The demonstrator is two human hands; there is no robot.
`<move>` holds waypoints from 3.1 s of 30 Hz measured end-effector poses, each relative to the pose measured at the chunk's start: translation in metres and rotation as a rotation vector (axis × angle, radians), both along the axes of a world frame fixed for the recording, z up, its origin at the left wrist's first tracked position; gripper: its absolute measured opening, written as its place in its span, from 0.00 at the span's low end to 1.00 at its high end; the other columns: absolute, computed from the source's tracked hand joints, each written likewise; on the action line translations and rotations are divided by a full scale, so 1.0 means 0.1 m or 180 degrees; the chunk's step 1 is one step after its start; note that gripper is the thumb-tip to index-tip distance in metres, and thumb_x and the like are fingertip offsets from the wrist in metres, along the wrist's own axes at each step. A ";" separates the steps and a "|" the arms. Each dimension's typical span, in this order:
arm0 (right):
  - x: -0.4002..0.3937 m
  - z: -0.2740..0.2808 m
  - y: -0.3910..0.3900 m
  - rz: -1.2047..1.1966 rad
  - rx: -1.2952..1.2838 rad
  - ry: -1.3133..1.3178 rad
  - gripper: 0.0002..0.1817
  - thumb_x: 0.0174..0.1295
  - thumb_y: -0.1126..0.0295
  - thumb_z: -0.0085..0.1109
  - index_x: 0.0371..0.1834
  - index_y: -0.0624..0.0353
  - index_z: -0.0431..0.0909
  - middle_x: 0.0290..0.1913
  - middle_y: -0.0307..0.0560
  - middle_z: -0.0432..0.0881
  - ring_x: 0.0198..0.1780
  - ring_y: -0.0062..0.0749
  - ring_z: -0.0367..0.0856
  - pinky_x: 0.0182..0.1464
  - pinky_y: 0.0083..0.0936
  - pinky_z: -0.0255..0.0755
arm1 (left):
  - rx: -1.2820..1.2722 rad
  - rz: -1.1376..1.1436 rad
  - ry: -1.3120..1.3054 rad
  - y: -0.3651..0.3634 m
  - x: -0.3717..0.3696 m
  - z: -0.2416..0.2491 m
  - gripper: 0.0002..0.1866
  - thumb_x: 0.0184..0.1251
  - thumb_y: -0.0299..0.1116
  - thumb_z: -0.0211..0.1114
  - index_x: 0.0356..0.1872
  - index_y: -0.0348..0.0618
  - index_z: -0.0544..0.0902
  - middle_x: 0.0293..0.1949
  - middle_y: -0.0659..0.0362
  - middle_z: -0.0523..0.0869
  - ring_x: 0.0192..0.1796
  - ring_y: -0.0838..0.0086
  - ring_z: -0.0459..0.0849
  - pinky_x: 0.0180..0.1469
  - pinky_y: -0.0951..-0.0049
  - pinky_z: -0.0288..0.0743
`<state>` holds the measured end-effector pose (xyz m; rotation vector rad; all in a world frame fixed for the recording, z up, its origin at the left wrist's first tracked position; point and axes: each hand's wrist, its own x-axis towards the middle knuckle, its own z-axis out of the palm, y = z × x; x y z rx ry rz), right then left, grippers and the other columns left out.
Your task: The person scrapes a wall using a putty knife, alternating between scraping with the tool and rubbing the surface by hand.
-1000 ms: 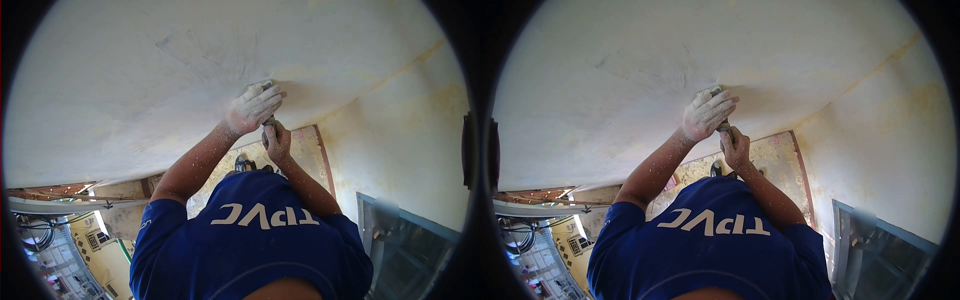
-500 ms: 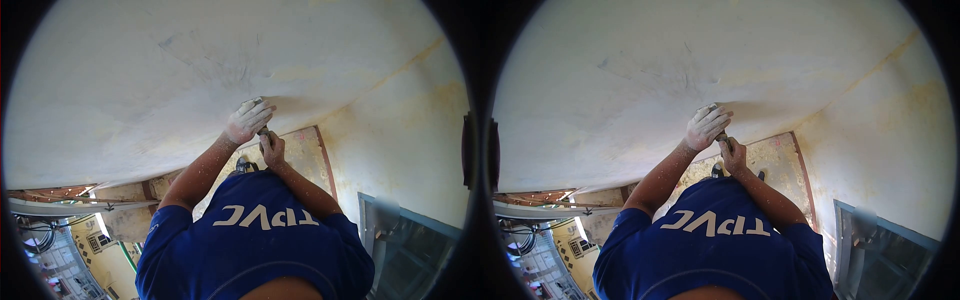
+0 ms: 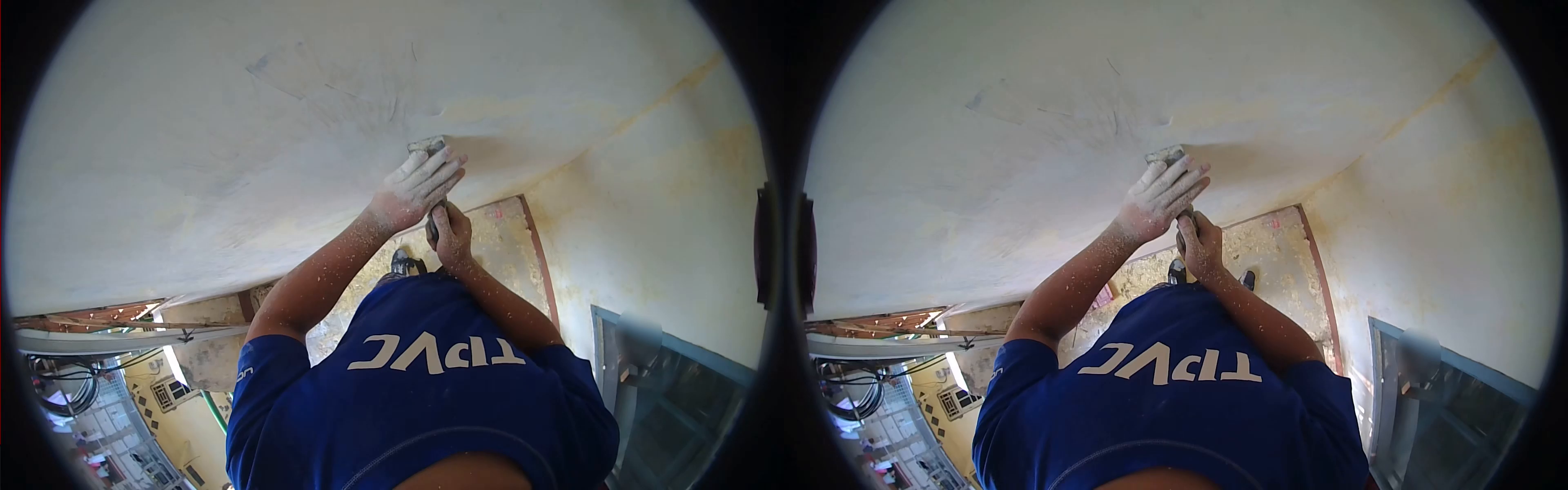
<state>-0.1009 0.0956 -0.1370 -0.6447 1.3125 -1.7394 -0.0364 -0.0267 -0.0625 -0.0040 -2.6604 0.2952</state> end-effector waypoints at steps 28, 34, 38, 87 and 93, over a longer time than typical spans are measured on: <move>-0.09 0.58 -0.02 0.0055 -0.0059 0.0350 0.21 0.68 0.54 0.46 0.34 0.65 0.72 0.17 0.35 0.72 0.20 0.14 0.69 0.21 0.17 0.62 | 0.5937 0.0838 0.2296 0.50 -0.36 0.32 0.22 0.74 0.45 0.43 0.31 0.34 0.73 0.17 0.63 0.70 0.16 0.82 0.65 0.18 0.81 0.58; -0.04 0.31 0.02 0.0064 -0.0144 0.0182 0.21 0.67 0.53 0.48 0.39 0.65 0.71 0.21 0.36 0.74 0.21 0.14 0.70 0.21 0.15 0.63 | 0.6386 0.1107 0.2442 0.58 -0.34 0.27 0.23 0.74 0.46 0.45 0.31 0.32 0.72 0.16 0.63 0.69 0.16 0.83 0.63 0.17 0.81 0.57; 0.01 0.31 -0.03 -0.0107 -0.0170 -0.0044 0.20 0.67 0.54 0.48 0.38 0.63 0.71 0.20 0.36 0.73 0.20 0.14 0.70 0.21 0.15 0.63 | 0.6367 0.0962 0.2417 0.55 -0.35 0.16 0.22 0.74 0.45 0.45 0.33 0.32 0.73 0.17 0.63 0.70 0.17 0.83 0.65 0.18 0.82 0.58; 0.00 0.25 -0.10 -0.0395 -0.0305 0.0560 0.24 0.66 0.51 0.48 0.42 0.66 0.72 0.25 0.39 0.76 0.24 0.17 0.73 0.24 0.17 0.66 | 0.5833 0.1314 0.2173 0.51 -0.42 0.13 0.21 0.73 0.43 0.48 0.31 0.32 0.75 0.17 0.64 0.72 0.18 0.85 0.66 0.18 0.83 0.59; -0.03 0.30 -0.02 -0.0248 -0.0108 0.0356 0.24 0.65 0.50 0.51 0.40 0.66 0.73 0.24 0.39 0.76 0.23 0.17 0.73 0.23 0.18 0.65 | 0.5898 0.1006 0.2212 0.51 -0.40 0.24 0.22 0.73 0.44 0.47 0.30 0.33 0.75 0.17 0.64 0.71 0.16 0.84 0.65 0.17 0.82 0.58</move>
